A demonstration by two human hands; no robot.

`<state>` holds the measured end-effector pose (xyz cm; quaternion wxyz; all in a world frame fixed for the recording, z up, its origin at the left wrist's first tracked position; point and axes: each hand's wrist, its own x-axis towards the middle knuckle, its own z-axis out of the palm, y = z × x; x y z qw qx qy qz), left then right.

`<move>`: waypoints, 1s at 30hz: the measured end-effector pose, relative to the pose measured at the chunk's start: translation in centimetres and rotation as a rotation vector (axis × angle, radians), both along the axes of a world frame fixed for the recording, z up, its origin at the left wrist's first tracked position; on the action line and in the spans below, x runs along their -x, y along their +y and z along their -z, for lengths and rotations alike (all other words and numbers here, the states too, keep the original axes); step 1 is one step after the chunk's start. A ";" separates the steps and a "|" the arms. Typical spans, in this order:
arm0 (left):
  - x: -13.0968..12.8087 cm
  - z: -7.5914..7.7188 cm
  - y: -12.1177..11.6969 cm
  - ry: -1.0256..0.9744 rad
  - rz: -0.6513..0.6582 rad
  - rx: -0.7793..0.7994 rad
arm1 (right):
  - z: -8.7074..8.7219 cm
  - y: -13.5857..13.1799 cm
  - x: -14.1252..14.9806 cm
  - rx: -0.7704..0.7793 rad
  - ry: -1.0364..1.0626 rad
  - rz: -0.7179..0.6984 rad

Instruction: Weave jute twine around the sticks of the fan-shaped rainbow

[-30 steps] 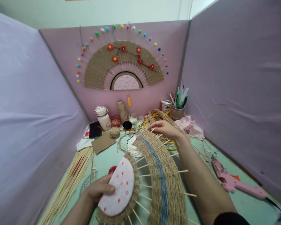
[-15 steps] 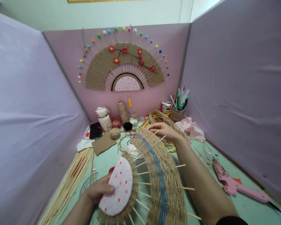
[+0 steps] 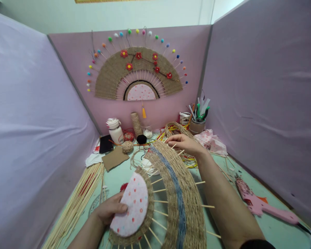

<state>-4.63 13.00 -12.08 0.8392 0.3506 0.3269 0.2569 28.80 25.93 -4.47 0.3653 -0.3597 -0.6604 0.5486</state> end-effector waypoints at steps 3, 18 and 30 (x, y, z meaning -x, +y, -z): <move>-0.2 -0.1 -0.1 0.010 0.015 0.002 | -0.3 -0.1 -0.3 0.011 -0.035 0.004; -0.8 -0.8 0.3 0.119 -0.047 -0.031 | -2.2 -1.0 -0.9 -0.331 -0.462 0.225; 0.0 0.0 0.1 0.084 -0.111 -0.065 | -3.5 -2.2 -0.6 -0.414 -0.311 0.165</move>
